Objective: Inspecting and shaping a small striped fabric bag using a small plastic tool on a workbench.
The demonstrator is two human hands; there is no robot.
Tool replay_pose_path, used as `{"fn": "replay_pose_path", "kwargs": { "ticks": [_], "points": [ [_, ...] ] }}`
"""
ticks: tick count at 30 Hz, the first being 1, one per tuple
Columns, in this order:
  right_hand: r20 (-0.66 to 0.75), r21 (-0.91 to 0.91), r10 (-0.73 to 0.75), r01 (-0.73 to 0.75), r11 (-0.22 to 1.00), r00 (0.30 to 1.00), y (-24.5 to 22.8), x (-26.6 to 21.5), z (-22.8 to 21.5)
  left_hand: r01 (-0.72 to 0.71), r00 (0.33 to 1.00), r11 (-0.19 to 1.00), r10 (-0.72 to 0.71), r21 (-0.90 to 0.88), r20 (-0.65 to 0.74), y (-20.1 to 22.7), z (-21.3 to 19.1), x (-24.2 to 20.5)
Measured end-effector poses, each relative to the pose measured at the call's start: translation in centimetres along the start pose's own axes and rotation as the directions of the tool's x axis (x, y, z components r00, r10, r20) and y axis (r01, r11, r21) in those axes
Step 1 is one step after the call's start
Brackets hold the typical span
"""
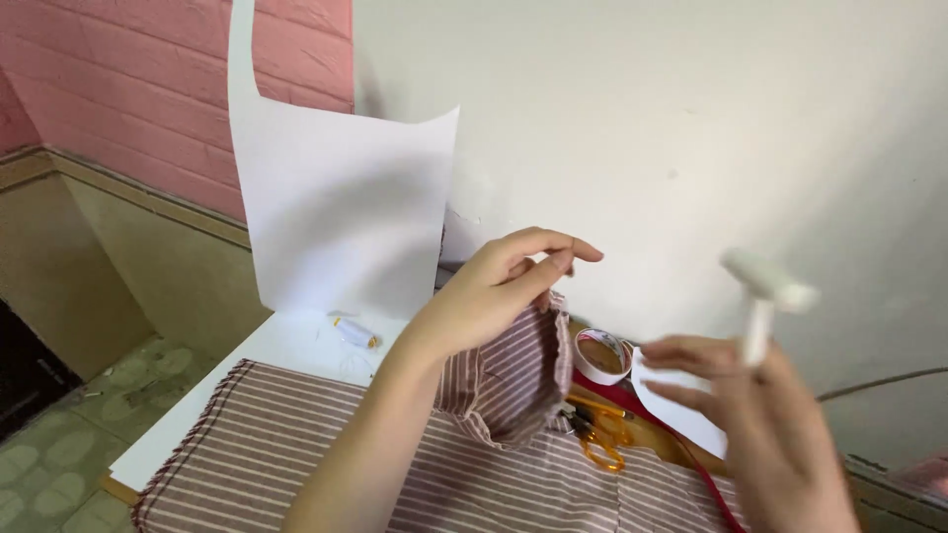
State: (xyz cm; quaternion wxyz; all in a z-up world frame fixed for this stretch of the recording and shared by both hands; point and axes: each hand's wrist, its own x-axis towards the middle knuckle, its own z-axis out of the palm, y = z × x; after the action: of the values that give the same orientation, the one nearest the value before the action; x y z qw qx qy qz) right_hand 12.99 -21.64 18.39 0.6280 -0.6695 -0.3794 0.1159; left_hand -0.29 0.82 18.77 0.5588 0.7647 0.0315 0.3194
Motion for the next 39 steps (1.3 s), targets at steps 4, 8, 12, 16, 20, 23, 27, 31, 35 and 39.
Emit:
{"fn": "replay_pose_path", "kwargs": {
  "ticks": [4,8,12,16,20,23,27,31,35,39],
  "points": [
    [-0.041,-0.428,0.241,-0.235,0.873,0.97,-2.6,1.2,4.1,-0.054,0.999,0.997,0.054,-0.047,-0.002,1.5,1.3,-0.9],
    [-0.049,-0.427,0.078,-0.092,0.899,0.996,-0.3,2.9,5.0,-0.127,0.991,0.985,0.13,-0.121,0.02,1.8,2.7,-1.3],
    [-0.073,-0.129,0.085,-0.094,0.987,0.994,0.8,3.4,3.8,-0.074,0.997,0.994,0.072,-0.084,-0.026,2.3,3.2,-1.4],
    [-0.071,0.015,0.07,-0.069,0.998,0.995,1.2,3.4,2.1,-0.086,0.993,0.996,0.082,-0.039,-0.086,2.5,3.1,-1.5],
    [-0.155,-0.059,0.053,-0.063,0.996,0.986,1.2,3.5,1.4,-0.122,0.989,0.991,0.118,-0.047,-0.085,3.0,2.9,-2.0],
    [-0.181,-0.104,0.071,-0.09,0.99,0.981,0.9,3.7,0.6,-0.158,0.982,0.987,0.159,0.017,-0.107,2.2,2.7,-1.7],
    [-0.173,-0.164,0.068,-0.097,0.982,0.983,1.3,3.8,-0.5,-0.13,0.98,0.991,0.131,0.015,-0.148,2.0,2.0,-1.4],
    [-0.217,-0.162,0.071,-0.107,0.981,0.974,2.2,3.9,-1.8,-0.136,0.969,0.99,0.142,0.041,-0.202,2.2,1.8,-1.6],
    [-0.231,-0.102,-0.039,0.016,0.995,0.972,2.6,3.9,-2.6,-0.044,0.98,0.991,0.067,0.123,-0.188,3.1,1.5,-1.8],
    [-0.167,-0.16,0.012,-0.039,0.986,0.986,2.5,3.9,-2.1,-0.027,0.991,0.986,0.048,0.162,-0.127,3.3,1.0,-2.4]
  ]
}}
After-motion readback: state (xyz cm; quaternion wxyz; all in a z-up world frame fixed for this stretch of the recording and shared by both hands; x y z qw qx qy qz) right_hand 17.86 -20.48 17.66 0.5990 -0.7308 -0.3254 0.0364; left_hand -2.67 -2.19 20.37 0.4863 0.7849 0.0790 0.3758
